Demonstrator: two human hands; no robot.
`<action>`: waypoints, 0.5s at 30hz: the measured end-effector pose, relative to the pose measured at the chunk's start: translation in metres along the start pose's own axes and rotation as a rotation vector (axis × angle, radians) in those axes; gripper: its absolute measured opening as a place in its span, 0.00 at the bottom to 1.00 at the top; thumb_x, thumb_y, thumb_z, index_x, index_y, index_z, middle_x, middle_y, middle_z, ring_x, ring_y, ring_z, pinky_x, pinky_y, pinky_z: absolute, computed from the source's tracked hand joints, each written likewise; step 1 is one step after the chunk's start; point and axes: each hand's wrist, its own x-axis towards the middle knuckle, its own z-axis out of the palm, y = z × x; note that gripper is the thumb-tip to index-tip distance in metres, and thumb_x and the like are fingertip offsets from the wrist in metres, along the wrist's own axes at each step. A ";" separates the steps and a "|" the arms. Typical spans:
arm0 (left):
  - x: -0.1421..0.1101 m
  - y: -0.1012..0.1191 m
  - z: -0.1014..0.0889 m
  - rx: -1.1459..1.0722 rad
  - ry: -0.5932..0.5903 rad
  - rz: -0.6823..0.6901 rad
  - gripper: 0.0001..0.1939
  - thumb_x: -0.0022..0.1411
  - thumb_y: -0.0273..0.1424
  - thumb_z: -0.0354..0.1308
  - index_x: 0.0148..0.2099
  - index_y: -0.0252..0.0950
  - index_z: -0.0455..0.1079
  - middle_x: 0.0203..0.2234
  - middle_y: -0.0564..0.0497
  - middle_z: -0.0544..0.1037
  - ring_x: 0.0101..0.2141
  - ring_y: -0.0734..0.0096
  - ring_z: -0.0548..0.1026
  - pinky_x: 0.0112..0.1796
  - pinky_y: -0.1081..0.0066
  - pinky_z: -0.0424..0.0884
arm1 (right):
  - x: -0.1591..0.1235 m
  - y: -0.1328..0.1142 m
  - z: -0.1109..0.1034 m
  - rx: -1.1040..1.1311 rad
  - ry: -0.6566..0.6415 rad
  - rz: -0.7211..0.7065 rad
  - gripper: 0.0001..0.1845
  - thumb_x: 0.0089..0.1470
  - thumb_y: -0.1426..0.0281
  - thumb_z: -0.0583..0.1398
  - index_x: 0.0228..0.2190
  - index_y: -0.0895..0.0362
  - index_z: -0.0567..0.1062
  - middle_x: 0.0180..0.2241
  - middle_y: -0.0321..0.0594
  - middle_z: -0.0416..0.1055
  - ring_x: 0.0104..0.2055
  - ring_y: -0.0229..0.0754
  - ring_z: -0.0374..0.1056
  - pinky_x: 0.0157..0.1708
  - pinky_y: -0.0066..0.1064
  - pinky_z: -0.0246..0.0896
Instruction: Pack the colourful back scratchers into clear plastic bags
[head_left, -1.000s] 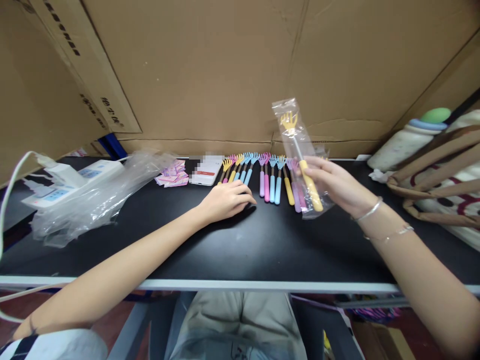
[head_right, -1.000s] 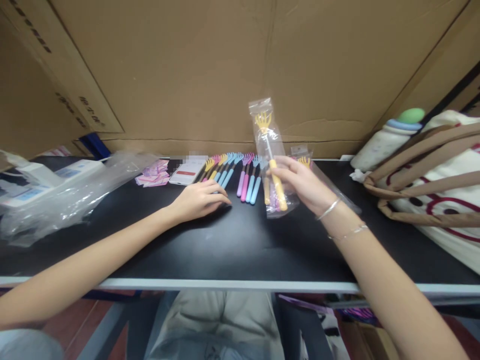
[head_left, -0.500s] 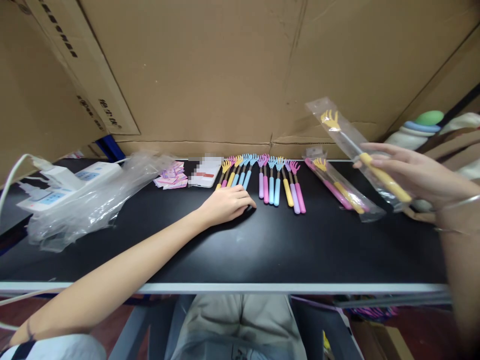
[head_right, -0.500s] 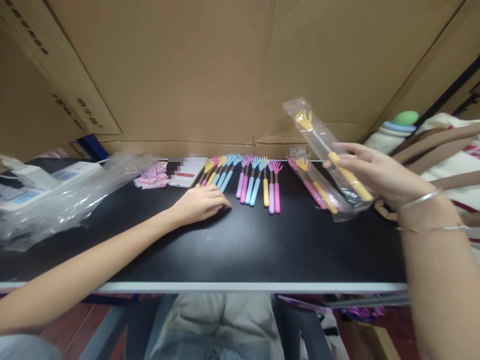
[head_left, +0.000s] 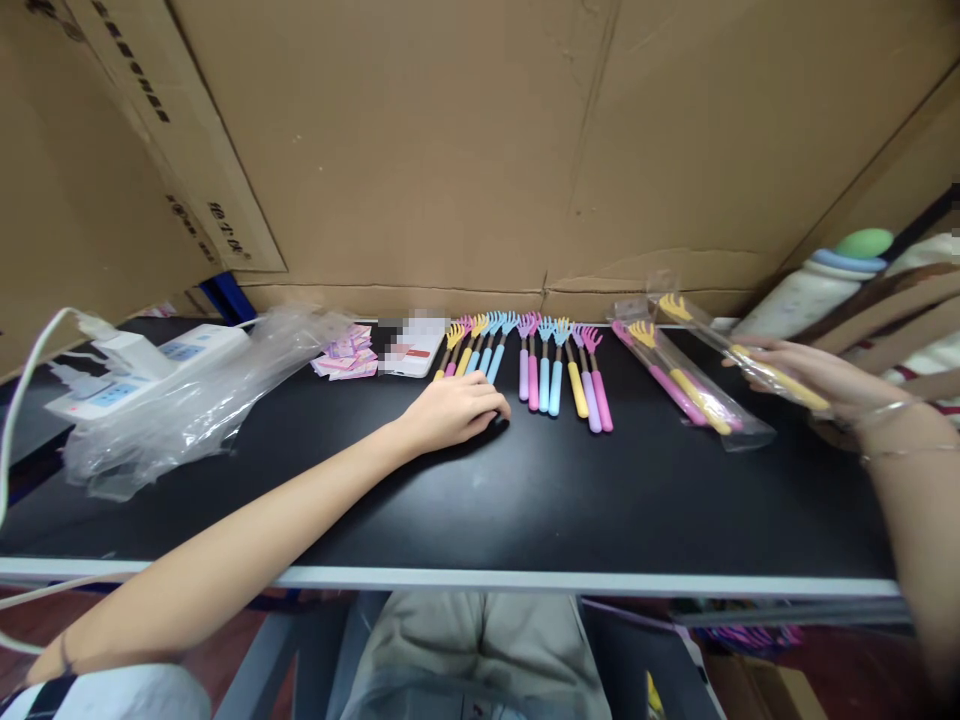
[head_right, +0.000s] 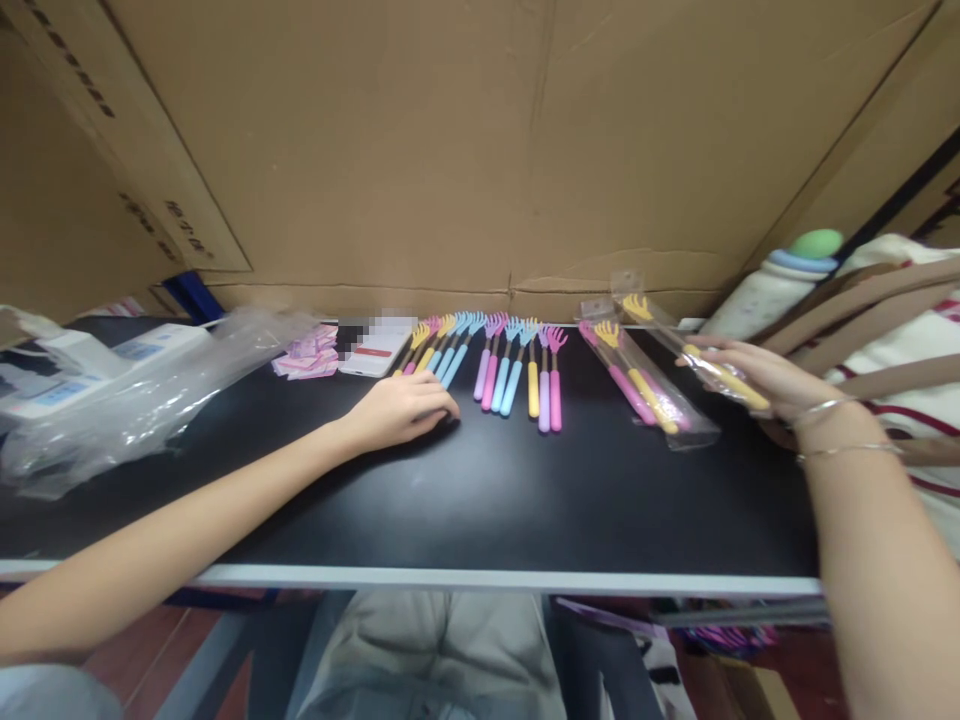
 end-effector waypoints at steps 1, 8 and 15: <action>0.000 0.000 0.000 -0.004 -0.005 -0.007 0.11 0.64 0.26 0.49 0.40 0.41 0.72 0.32 0.54 0.76 0.39 0.74 0.71 0.32 0.76 0.63 | 0.002 0.003 0.000 0.060 -0.028 0.033 0.13 0.57 0.72 0.55 0.43 0.56 0.76 0.39 0.53 0.74 0.30 0.37 0.70 0.33 0.30 0.62; 0.000 -0.002 0.002 -0.021 0.002 0.008 0.10 0.64 0.26 0.49 0.42 0.41 0.71 0.33 0.54 0.75 0.39 0.74 0.71 0.34 0.76 0.64 | -0.002 0.002 0.007 0.256 -0.054 0.170 0.08 0.52 0.73 0.61 0.36 0.54 0.77 0.47 0.48 0.72 0.39 0.37 0.70 0.40 0.26 0.60; 0.000 -0.002 0.001 -0.019 -0.007 0.031 0.11 0.63 0.25 0.49 0.44 0.39 0.69 0.35 0.53 0.75 0.39 0.72 0.71 0.36 0.75 0.65 | 0.010 0.020 0.007 0.154 -0.062 0.139 0.07 0.52 0.72 0.61 0.35 0.53 0.76 0.47 0.49 0.71 0.42 0.40 0.68 0.38 0.28 0.60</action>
